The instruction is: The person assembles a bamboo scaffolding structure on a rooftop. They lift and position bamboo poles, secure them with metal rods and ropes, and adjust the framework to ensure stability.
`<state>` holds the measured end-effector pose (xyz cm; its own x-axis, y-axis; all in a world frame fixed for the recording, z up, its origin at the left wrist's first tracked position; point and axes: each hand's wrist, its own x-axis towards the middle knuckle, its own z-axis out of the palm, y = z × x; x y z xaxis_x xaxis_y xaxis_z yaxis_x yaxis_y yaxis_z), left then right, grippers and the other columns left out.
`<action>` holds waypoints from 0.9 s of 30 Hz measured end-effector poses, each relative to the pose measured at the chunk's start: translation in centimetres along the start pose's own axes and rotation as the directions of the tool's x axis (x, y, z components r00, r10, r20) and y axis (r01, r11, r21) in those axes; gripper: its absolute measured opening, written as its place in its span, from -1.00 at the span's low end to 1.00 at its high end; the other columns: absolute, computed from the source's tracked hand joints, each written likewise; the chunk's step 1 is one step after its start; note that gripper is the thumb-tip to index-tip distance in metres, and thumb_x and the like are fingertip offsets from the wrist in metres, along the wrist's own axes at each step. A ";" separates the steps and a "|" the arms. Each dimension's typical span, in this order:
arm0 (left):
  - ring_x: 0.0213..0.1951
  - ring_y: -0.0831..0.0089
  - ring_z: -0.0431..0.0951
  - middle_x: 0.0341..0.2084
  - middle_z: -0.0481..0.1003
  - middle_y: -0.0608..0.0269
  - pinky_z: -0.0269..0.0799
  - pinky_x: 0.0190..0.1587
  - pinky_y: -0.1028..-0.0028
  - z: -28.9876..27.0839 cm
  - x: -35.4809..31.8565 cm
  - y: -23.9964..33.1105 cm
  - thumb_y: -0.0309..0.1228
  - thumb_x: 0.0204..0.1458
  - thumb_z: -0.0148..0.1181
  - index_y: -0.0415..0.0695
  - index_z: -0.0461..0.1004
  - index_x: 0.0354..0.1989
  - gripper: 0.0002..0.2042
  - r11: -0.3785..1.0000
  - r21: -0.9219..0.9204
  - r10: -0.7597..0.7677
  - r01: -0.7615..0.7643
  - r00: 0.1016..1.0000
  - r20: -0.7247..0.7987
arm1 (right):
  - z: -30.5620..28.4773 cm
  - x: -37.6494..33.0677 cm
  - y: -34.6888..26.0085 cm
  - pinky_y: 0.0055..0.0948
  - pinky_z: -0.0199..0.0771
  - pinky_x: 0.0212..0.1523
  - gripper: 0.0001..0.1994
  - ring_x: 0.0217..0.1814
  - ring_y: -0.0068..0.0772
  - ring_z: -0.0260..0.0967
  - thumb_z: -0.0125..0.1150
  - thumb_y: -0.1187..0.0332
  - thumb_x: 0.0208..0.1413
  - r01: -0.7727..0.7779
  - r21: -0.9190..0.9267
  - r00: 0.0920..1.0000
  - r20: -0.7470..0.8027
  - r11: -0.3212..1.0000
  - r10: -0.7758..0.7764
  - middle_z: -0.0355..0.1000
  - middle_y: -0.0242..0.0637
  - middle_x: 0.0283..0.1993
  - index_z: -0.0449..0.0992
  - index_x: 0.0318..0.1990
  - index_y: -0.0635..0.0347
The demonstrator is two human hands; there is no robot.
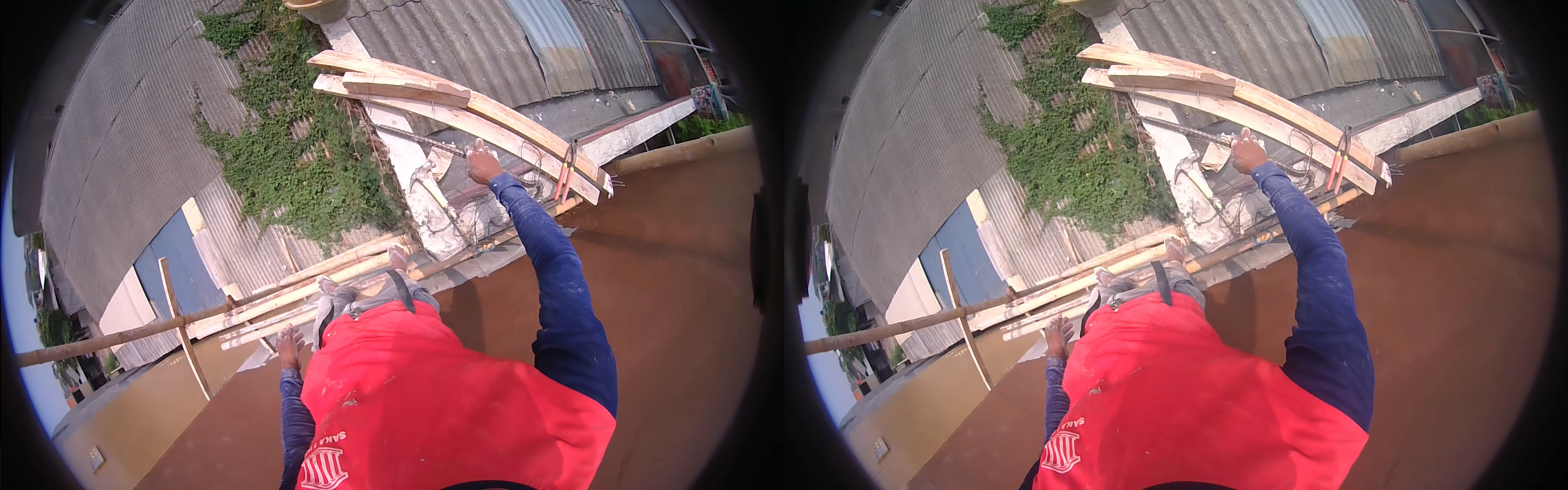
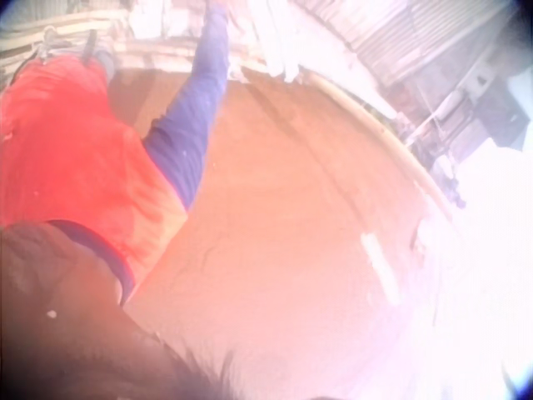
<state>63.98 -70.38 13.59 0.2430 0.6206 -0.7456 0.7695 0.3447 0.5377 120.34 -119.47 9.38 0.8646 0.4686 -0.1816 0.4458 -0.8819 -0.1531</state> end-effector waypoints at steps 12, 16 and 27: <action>-0.54 0.58 0.45 -0.49 0.48 0.40 0.39 -0.53 0.49 -2.0 -3.9 -8.5 -0.29 0.27 0.06 -0.10 0.49 -0.29 -0.82 0.989 -0.127 -0.087 0.071 0.987 -0.133 | 2.5 2.0 2.7 0.13 0.41 -0.10 -0.70 -0.12 0.41 0.43 0.09 0.31 0.21 0.204 0.247 0.976 0.023 0.947 -0.216 0.50 0.29 -0.17 0.51 -0.05 0.37; -0.66 0.70 0.27 -0.61 0.36 0.52 0.12 -0.67 0.55 -1.0 -3.8 -9.2 -0.31 0.26 0.07 -0.03 0.43 -0.42 -0.81 0.958 -0.275 -0.107 0.075 0.989 -0.102 | -2.4 1.4 -0.4 0.02 0.42 0.00 -0.66 -0.03 0.35 0.45 0.07 0.32 0.25 0.068 0.217 0.984 0.148 0.974 -0.102 0.50 0.31 -0.08 0.51 0.02 0.44; -0.45 0.53 0.57 -0.36 0.62 0.27 0.45 -0.44 0.48 1.0 -2.2 -3.1 -0.21 0.20 0.18 -0.19 0.59 -0.13 -0.72 0.998 0.001 0.055 -0.055 0.988 -0.144 | -7.9 -1.4 -3.4 -0.15 0.19 0.40 -0.54 0.37 0.18 0.28 0.06 0.39 0.25 0.082 0.280 0.996 0.014 0.957 -0.090 0.38 0.29 0.24 0.38 0.23 0.53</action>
<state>61.65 -73.56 13.20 0.1970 0.7335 -0.6506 0.7554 0.3094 0.5776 119.51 -117.55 17.84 0.8177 0.5464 -0.1810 0.4326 -0.7908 -0.4331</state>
